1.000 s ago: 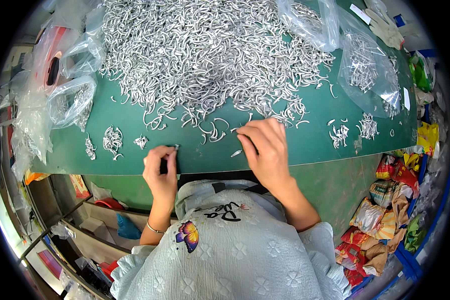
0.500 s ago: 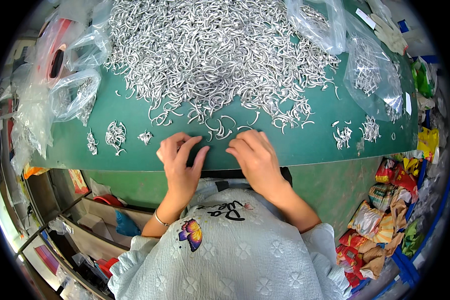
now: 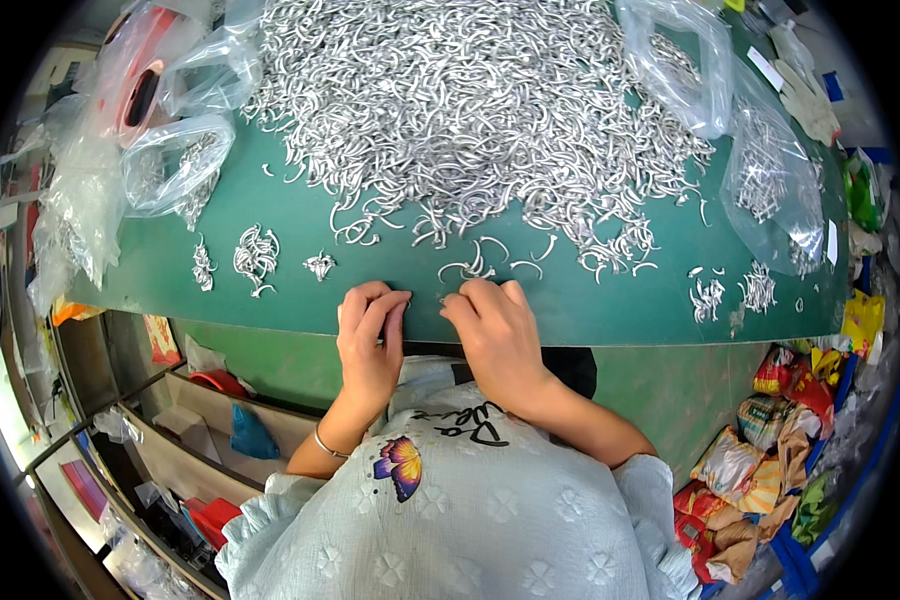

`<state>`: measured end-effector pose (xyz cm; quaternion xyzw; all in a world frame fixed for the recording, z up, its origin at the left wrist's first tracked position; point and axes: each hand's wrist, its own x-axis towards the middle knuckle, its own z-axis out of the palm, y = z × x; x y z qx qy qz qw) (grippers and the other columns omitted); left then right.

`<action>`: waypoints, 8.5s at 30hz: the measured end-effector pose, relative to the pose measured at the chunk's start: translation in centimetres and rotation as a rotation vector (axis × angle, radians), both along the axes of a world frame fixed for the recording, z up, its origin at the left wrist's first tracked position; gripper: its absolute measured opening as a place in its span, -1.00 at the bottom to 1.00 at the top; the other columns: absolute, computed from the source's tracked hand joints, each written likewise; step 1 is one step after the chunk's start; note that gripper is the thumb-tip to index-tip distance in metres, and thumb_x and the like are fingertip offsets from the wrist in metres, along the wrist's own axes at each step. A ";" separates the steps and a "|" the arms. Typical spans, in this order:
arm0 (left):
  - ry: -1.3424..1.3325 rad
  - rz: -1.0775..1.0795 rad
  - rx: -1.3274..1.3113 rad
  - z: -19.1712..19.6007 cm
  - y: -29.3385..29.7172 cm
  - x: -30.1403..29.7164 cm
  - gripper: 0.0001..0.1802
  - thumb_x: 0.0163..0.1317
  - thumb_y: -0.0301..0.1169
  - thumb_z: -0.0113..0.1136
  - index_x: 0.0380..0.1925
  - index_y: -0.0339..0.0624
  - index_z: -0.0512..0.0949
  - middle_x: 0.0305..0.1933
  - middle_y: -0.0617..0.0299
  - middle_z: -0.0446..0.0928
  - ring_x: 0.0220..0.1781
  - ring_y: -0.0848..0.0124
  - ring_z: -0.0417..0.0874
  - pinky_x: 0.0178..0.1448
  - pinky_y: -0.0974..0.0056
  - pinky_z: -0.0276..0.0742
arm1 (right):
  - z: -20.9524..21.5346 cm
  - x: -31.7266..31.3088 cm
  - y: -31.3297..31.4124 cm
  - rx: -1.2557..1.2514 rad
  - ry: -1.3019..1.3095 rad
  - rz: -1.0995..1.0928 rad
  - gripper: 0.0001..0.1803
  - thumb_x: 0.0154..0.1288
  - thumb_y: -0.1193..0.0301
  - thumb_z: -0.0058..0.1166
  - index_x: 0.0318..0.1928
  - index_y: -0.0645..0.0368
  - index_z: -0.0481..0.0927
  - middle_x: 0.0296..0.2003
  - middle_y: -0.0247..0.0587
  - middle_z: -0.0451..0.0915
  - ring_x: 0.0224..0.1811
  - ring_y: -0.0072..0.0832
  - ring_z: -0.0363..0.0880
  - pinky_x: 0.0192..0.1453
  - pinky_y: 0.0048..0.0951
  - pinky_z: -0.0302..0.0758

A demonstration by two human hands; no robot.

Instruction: The person sorts small curved metal pieces from a large pile on a green table by hand, picking them up individually and grouping them into smaller piles.

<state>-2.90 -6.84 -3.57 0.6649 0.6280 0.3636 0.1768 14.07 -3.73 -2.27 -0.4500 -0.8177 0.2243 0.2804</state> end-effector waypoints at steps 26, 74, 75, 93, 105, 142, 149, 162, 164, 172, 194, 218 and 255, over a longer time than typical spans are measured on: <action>0.138 0.107 0.077 1.0 1.2 -2.7 -0.73 -0.01 -0.63 0.39 -0.24 -0.21 0.65 -0.08 0.14 0.50 -0.13 0.24 0.46 0.00 0.20 0.36 | 0.6 -0.2 2.6 0.106 0.034 -0.204 -0.55 0.03 0.48 0.32 0.00 0.19 0.57 0.06 -0.17 0.45 0.12 -0.12 0.42 0.13 -0.08 0.28; 0.119 -0.301 0.058 1.2 4.4 5.9 -0.72 0.06 -0.57 0.34 -0.18 -0.10 0.63 0.00 0.20 0.50 0.00 0.23 0.47 0.09 0.13 0.24 | -0.2 9.7 1.6 0.052 -0.024 -0.409 -0.82 0.03 0.53 0.33 -0.32 0.18 0.61 -0.24 -0.27 0.49 -0.15 -0.26 0.44 -0.11 -0.28 0.35; 0.098 -0.327 0.064 1.4 4.3 6.4 -0.71 0.05 -0.56 0.35 -0.18 -0.09 0.63 -0.01 0.21 0.50 0.00 0.23 0.47 0.09 0.13 0.24 | -0.1 9.7 1.6 0.052 -0.017 -0.420 -0.82 0.03 0.53 0.33 -0.32 0.18 0.60 -0.24 -0.28 0.49 -0.15 -0.26 0.44 -0.11 -0.28 0.35; 0.182 -0.509 0.008 1.1 4.5 8.7 -0.64 0.10 -0.57 0.26 -0.04 -0.23 0.58 0.03 0.20 0.50 0.05 0.22 0.48 0.11 0.10 0.21 | -0.1 11.8 3.4 0.071 -0.091 -0.531 -0.70 0.01 0.55 0.35 -0.19 0.22 0.60 -0.16 -0.18 0.54 -0.11 -0.18 0.47 -0.02 -0.25 0.42; 0.130 -0.431 -0.013 1.3 3.9 7.6 -0.63 0.06 -0.61 0.29 -0.07 -0.19 0.59 0.00 0.22 0.51 -0.01 0.23 0.50 0.12 0.12 0.23 | 1.0 13.5 2.6 -0.046 0.103 -0.480 -0.72 0.06 0.60 0.28 -0.15 0.26 0.65 -0.18 -0.14 0.59 -0.13 -0.20 0.53 -0.03 -0.28 0.48; 0.078 -0.543 0.027 0.5 4.0 9.6 -0.69 0.10 -0.61 0.26 -0.12 -0.18 0.55 -0.11 0.20 0.53 -0.12 0.26 0.52 -0.01 0.18 0.22 | 0.6 10.2 1.5 0.033 -0.053 -0.386 -0.82 0.06 0.62 0.23 -0.27 0.20 0.63 -0.32 -0.28 0.56 -0.23 -0.27 0.46 -0.14 -0.28 0.31; 0.041 -0.514 0.020 0.6 4.0 9.3 -0.65 0.10 -0.61 0.28 -0.08 -0.17 0.53 -0.12 0.20 0.54 -0.14 0.26 0.52 -0.03 0.19 0.22 | 1.8 10.1 0.6 -0.087 -0.028 -0.242 -0.81 0.05 0.60 0.24 -0.27 0.21 0.62 -0.29 -0.27 0.54 -0.19 -0.28 0.44 -0.11 -0.28 0.31; -0.007 -0.505 0.022 0.4 4.1 9.5 -0.65 0.10 -0.62 0.29 -0.08 -0.18 0.53 -0.16 0.21 0.56 -0.17 0.26 0.53 -0.04 0.20 0.24 | 1.8 9.2 1.4 0.018 -0.063 -0.293 -0.91 0.03 0.57 0.24 -0.41 0.20 0.59 -0.37 -0.30 0.48 -0.24 -0.31 0.42 -0.14 -0.29 0.27; -0.010 -0.508 0.016 0.6 4.2 9.5 -0.64 0.09 -0.62 0.29 -0.07 -0.18 0.53 -0.18 0.22 0.57 -0.18 0.27 0.53 -0.04 0.20 0.24 | 1.8 9.1 1.5 0.021 -0.047 -0.292 -0.91 0.03 0.57 0.24 -0.41 0.19 0.59 -0.37 -0.30 0.48 -0.24 -0.31 0.42 -0.14 -0.29 0.27; -0.023 -0.585 0.037 0.4 4.2 9.2 -0.60 0.11 -0.63 0.21 0.00 -0.26 0.50 -0.17 0.16 0.55 -0.12 0.24 0.52 -0.02 0.14 0.22 | 0.9 9.4 1.6 0.132 -0.080 -0.521 -0.89 0.08 0.53 0.28 -0.35 0.18 0.62 -0.33 -0.30 0.53 -0.23 -0.30 0.45 -0.15 -0.30 0.26; 0.095 -0.670 -0.001 0.9 4.0 9.0 -0.54 0.06 -0.59 0.27 0.04 -0.22 0.53 0.08 0.15 0.47 0.06 0.20 0.48 0.10 0.13 0.26 | 0.7 11.4 3.9 0.009 0.005 -0.496 -0.89 0.14 0.54 0.26 -0.29 0.18 0.66 -0.31 -0.26 0.63 -0.25 -0.27 0.51 -0.13 -0.31 0.32; 0.140 -0.682 0.048 0.9 3.9 9.3 -0.65 0.04 -0.59 0.27 -0.10 -0.22 0.58 0.01 0.21 0.50 0.08 0.22 0.47 0.06 0.10 0.24 | 1.8 14.0 3.7 -0.107 -0.022 -0.327 -0.89 0.12 0.58 0.22 -0.29 0.19 0.64 -0.33 -0.27 0.55 -0.20 -0.26 0.47 -0.10 -0.30 0.34; 0.053 -0.655 0.088 0.5 3.3 9.3 -0.69 -0.06 -0.62 0.22 -0.22 -0.22 0.61 -0.16 0.23 0.51 -0.04 0.27 0.51 -0.02 0.14 0.21 | 2.9 15.3 2.9 -0.282 -0.018 -0.081 -0.63 0.07 0.49 0.32 -0.07 0.24 0.57 -0.15 -0.16 0.47 -0.08 -0.17 0.45 0.03 -0.23 0.40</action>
